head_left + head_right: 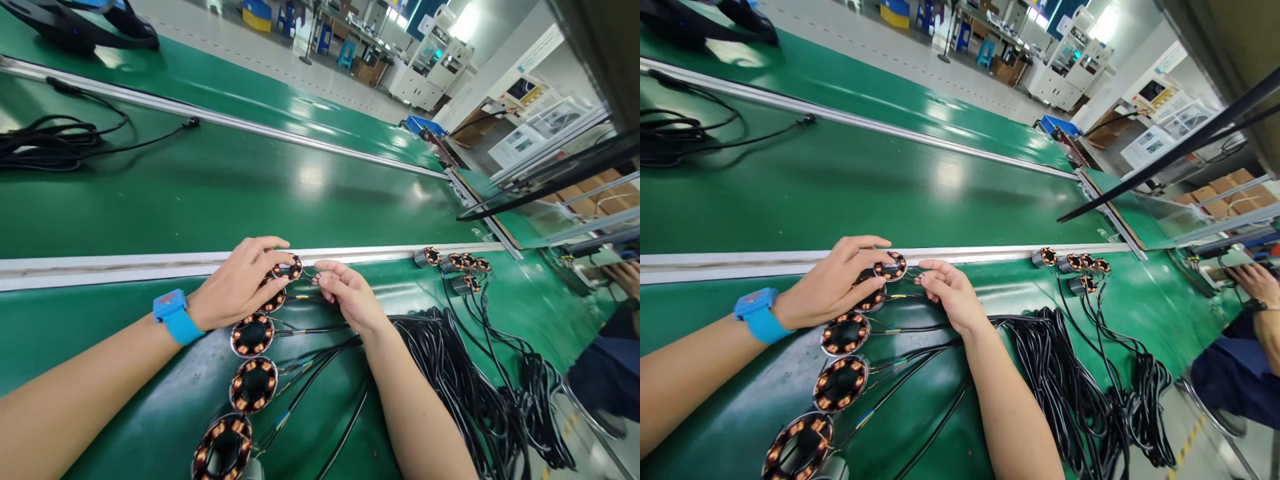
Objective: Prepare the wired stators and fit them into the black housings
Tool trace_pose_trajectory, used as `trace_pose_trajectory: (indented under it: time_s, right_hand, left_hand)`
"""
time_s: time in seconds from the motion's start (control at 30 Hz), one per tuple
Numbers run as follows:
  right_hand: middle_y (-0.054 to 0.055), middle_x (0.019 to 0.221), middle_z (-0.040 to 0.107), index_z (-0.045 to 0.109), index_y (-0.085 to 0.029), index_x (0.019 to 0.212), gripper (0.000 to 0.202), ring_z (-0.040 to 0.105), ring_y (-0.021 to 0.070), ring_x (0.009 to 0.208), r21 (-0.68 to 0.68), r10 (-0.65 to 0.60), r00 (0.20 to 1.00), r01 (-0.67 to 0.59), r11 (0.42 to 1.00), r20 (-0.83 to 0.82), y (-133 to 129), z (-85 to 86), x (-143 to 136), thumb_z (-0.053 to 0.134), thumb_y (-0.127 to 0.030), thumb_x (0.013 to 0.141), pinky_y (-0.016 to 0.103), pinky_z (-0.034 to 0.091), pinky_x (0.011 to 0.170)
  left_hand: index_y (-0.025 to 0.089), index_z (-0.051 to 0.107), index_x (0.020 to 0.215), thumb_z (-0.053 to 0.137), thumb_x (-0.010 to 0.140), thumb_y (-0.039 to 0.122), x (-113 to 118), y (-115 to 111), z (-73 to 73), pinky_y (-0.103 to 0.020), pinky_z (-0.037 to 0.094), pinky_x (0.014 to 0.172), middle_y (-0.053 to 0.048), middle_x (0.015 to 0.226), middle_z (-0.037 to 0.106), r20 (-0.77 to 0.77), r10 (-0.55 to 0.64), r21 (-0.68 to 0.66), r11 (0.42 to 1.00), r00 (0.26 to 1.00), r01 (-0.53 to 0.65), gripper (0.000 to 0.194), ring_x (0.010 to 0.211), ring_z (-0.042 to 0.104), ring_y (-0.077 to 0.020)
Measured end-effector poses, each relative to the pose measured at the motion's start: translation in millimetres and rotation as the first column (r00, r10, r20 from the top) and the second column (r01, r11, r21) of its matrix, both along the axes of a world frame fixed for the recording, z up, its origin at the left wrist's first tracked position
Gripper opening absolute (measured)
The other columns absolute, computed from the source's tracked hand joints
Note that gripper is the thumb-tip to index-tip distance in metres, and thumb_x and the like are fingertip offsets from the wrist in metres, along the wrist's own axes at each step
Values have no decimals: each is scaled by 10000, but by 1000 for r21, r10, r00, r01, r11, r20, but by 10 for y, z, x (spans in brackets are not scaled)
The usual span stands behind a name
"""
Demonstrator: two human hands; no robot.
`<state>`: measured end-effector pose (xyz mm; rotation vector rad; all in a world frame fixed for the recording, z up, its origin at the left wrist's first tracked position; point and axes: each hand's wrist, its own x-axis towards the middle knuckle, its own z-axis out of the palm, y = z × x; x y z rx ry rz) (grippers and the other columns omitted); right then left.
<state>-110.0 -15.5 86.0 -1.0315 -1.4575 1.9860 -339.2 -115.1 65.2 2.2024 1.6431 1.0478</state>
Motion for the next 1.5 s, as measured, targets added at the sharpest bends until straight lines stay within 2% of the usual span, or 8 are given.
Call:
trace_pose_trajectory:
  time_s: [0.23,0.7,0.8,0.93,1.07,1.23,1.37,1.5]
  right_hand:
    - [-25,799,707,636,-232,1075,528,425,95,587,-13,35,999,-35,999,-33,28,21,-9,916,-430,674,256,279,560]
    - [-37,739,703,591,-232,1067,633,438,90,557,22,62,995,-64,998,74,1,38,14,962,-502,631,238,278,540]
    - [-18,754,723,598,-243,1114,644,551,130,619,92,70,986,-84,992,150,3,-8,65,938,-568,675,247,400,587]
    - [116,1163,775,630,-253,1165,707,700,290,1165,196,21,981,-60,979,195,108,-99,82,862,-727,694,405,535,1027]
    - [163,1274,747,656,-243,1145,830,657,371,1284,200,-31,974,-15,980,226,151,-152,24,821,-850,603,510,478,1164]
    - [130,1193,780,718,-212,1083,788,683,345,1256,203,-63,973,17,979,220,219,-360,18,849,-813,591,376,543,1111]
    - [95,1143,796,753,-173,1043,728,721,262,1178,153,-36,988,13,988,150,381,-590,79,905,-731,601,188,566,983]
    - [90,1109,801,782,-161,1020,681,730,252,1152,143,-7,993,-10,990,120,465,-681,122,926,-690,615,159,569,961]
  left_hand:
    - [224,588,1128,327,1095,564,-52,32,27,-422,469,1085,-92,1340,560,114,-111,-229,964,987,135,429,1227,555,-260]
    - [195,562,1076,132,981,836,66,-17,-36,-481,459,1073,-173,1319,574,83,-109,-201,972,991,124,777,1222,550,-297]
    - [207,586,1225,120,963,864,14,-21,47,-447,449,1149,-169,1470,540,-12,-32,-199,980,999,29,846,1365,521,-280]
    - [231,447,1497,411,1046,672,-537,-23,251,-471,411,1200,-152,1574,479,-182,338,-187,910,923,-370,632,1460,460,-289]
    - [96,343,1586,648,984,433,-1424,-147,382,-633,289,1249,-263,1635,354,-346,642,-173,674,685,-719,754,1540,315,-426]
    - [203,499,1511,695,986,422,-2222,-137,345,-672,275,1260,-144,1639,396,-497,665,-167,557,557,-814,602,1528,346,-385]
    - [188,561,1438,668,1014,415,-2546,38,308,-608,472,1148,-143,1506,534,-540,674,-197,481,504,-854,492,1363,544,-336]
    - [183,625,1335,671,1017,393,-2755,76,314,-513,570,1040,-126,1384,613,-576,642,-254,448,506,-857,383,1215,633,-279]
